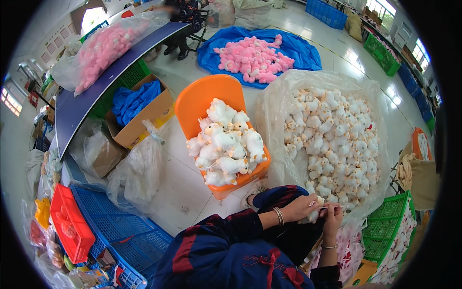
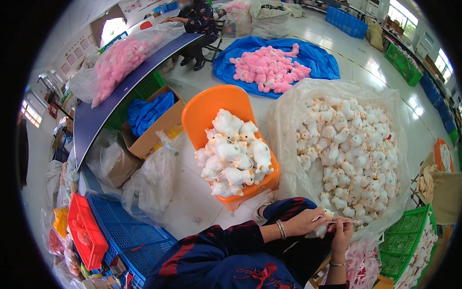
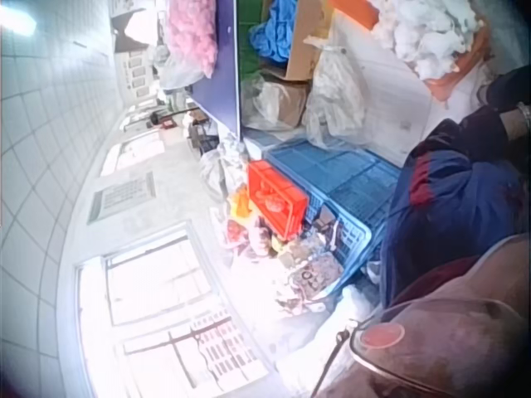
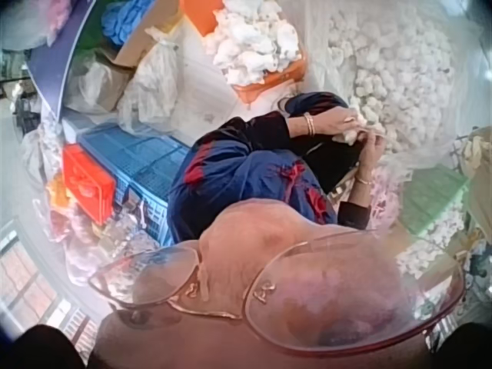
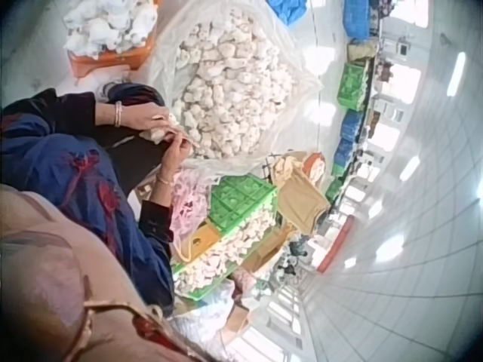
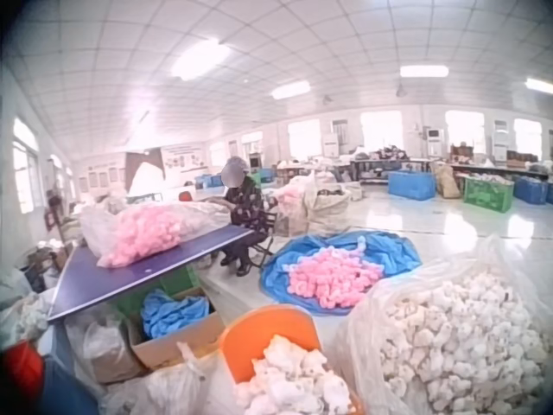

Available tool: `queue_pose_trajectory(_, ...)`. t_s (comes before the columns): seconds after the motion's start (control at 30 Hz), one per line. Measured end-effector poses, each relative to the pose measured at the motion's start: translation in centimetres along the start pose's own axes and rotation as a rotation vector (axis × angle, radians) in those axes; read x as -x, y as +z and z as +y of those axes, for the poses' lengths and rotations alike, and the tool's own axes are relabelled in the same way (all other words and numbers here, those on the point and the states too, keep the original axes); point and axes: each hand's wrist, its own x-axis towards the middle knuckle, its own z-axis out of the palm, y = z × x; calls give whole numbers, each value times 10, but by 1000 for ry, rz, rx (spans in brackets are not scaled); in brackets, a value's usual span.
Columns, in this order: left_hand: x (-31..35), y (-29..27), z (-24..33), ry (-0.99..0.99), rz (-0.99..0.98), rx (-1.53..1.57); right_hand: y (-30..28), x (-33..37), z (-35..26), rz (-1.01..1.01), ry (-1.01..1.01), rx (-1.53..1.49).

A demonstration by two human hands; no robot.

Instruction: The person ties a red ribbon around the neck of small white stuffed animals. They pick up each toy from a large pile, tie the ribbon, and place the finished items into an orange bin. The process is repeated for multiple toys.

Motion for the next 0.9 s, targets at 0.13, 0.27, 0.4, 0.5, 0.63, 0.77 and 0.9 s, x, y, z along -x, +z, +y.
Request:
queue_pose_trajectory(0.13,-1,2,-3,-11,-1,17,1,-1,0,22,46,-115)
queue_pose_trajectory(0.27,-1,2,-3,-5,10,48,-1,-2,2,12,64,-138)
queue_pose_trajectory(0.4,-1,1,1,-16,14,35,2,-1,0,31,62,-130)
queue_pose_trajectory(0.5,-1,1,0,-19,7,16,0,-2,1,39,69,-163)
queue_pose_trajectory(0.63,-1,2,-2,11,32,28,0,-2,-2,115,111,-107)
queue_pose_trajectory(0.77,-1,1,0,-9,28,15,-1,-3,-1,138,124,-127)
queue_pose_trajectory(0.9,-1,-1,2,-7,26,18,16,1,-16,169,189,-291)
